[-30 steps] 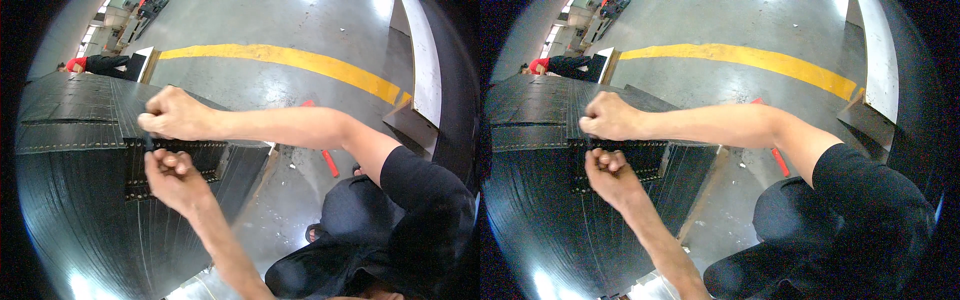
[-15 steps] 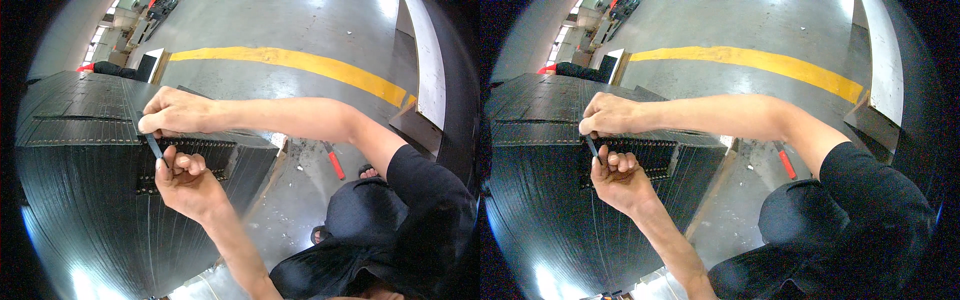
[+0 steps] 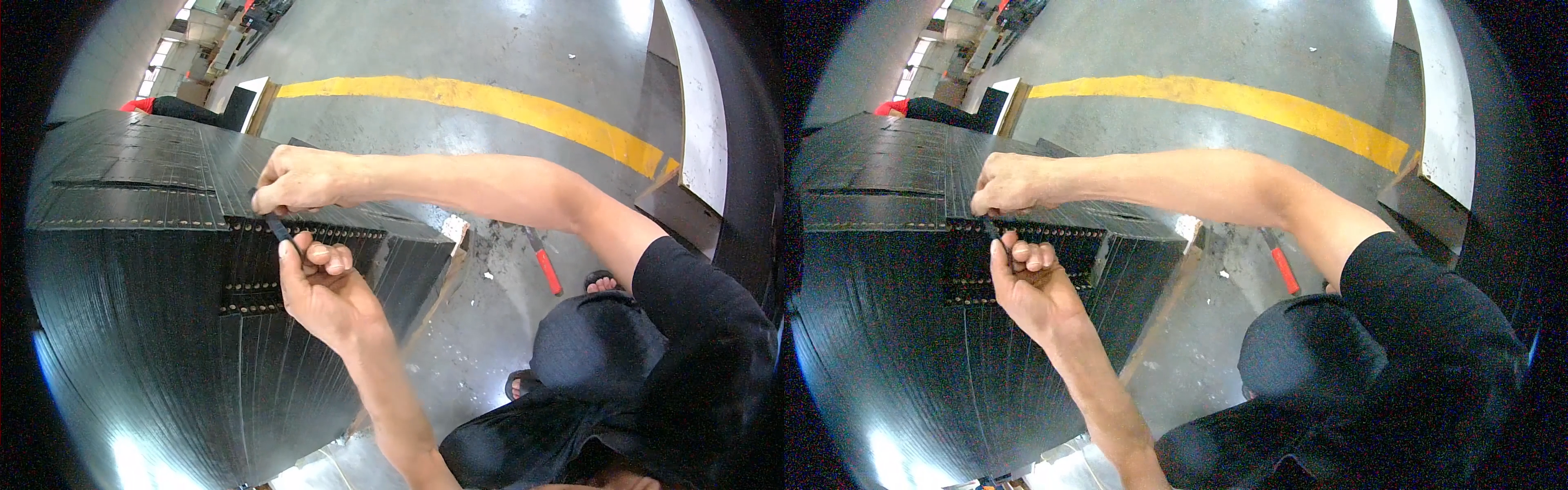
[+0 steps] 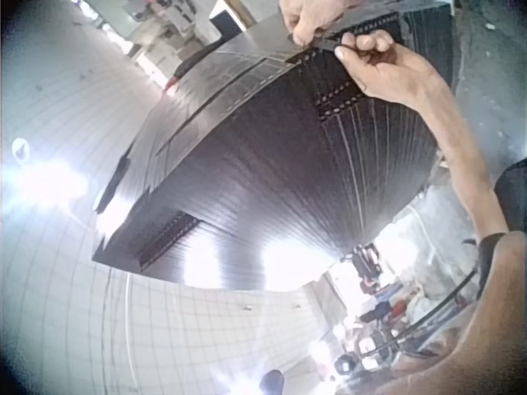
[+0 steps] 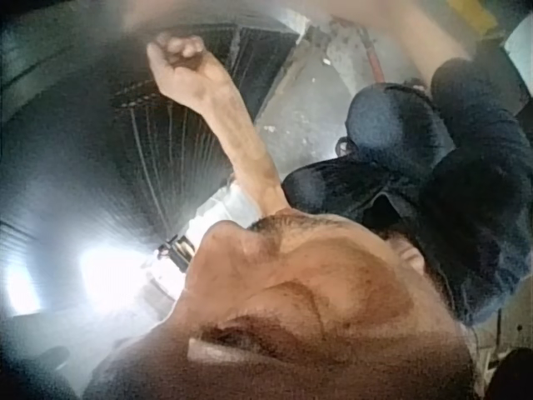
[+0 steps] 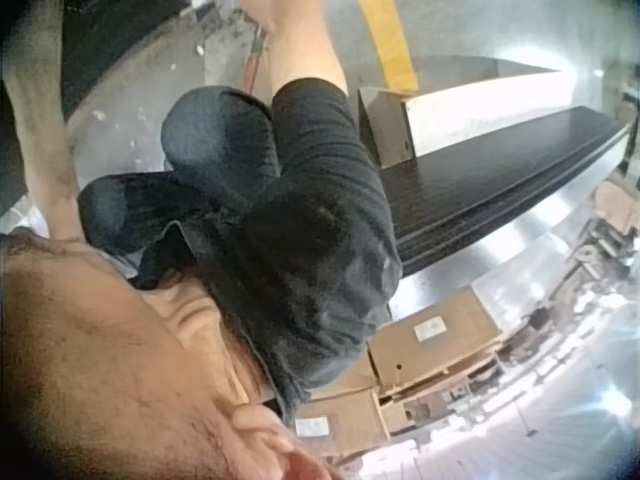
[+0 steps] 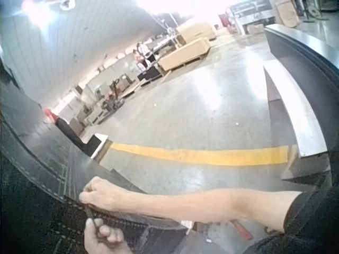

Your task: Manually inserting and hammering metal components into a bamboo or wood panel.

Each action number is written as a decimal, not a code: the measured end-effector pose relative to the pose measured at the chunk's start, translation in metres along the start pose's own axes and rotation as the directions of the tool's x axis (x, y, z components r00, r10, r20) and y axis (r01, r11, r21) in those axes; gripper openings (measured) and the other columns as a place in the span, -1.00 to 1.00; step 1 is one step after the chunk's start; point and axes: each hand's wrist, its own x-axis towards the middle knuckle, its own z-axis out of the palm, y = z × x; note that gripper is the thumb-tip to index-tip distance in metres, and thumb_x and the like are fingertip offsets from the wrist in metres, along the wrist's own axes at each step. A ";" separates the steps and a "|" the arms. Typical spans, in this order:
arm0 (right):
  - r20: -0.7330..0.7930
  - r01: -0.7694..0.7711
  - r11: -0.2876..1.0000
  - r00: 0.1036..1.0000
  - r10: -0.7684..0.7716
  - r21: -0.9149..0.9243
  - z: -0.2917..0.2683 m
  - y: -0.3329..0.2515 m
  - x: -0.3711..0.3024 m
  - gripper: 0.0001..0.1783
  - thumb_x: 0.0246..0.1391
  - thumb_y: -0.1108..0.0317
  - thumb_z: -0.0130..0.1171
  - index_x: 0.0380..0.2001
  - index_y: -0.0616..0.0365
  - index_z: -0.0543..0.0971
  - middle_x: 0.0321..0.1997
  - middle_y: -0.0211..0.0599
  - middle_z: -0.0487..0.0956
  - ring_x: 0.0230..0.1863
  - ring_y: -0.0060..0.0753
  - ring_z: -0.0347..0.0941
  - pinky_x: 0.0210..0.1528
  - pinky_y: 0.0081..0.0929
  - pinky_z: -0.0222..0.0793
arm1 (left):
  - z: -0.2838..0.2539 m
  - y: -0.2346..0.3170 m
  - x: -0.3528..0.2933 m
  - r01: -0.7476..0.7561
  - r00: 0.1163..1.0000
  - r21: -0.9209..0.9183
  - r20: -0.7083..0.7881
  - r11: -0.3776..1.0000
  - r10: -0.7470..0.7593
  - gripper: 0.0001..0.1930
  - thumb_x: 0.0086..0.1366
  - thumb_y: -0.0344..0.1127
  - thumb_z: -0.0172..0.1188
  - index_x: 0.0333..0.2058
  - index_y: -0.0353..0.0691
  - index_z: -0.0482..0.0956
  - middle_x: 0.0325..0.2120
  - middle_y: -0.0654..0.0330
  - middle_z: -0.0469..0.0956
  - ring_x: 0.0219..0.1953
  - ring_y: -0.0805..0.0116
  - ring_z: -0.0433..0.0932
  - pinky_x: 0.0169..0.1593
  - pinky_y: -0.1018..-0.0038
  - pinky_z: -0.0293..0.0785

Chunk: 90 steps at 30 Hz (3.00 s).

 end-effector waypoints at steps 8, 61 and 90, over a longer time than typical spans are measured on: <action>0.038 0.139 0.990 0.990 -0.139 -0.004 0.005 -0.016 0.007 -0.65 -0.10 0.20 0.15 -0.57 0.36 0.60 -0.70 -0.35 0.41 -0.66 -0.53 0.25 -0.62 -0.45 0.15 | 0.006 0.009 -0.001 -0.210 0.978 0.114 0.026 0.971 0.208 -0.76 0.42 -0.25 -0.02 -0.31 -0.34 0.45 -0.64 0.30 0.35 -0.62 0.51 0.23 -0.48 0.57 0.20; -0.090 -0.084 0.994 0.992 0.091 0.075 -0.016 0.118 -0.084 -0.53 0.11 0.07 0.08 -0.69 0.22 0.47 -0.73 -0.54 0.27 -0.64 -0.66 0.11 -0.61 -0.48 0.03 | -0.039 -0.082 -0.035 0.195 0.969 0.201 -0.194 0.960 -0.156 -0.74 0.37 -0.25 0.07 -0.31 -0.39 0.49 -0.60 0.25 0.43 -0.59 0.54 0.35 -0.52 0.62 0.27; -0.232 -0.105 0.991 0.969 0.084 -0.080 -0.065 0.124 -0.126 -0.40 0.12 -0.06 0.11 -0.03 0.27 0.51 -0.10 -0.09 0.56 -0.06 -0.31 0.47 -0.03 -0.37 0.39 | -0.134 -0.079 -0.095 0.433 0.814 0.730 -0.065 0.529 -0.577 -0.79 0.32 -0.32 0.12 -0.45 -0.32 0.53 -0.69 0.25 0.42 -0.66 0.54 0.34 -0.64 0.58 0.21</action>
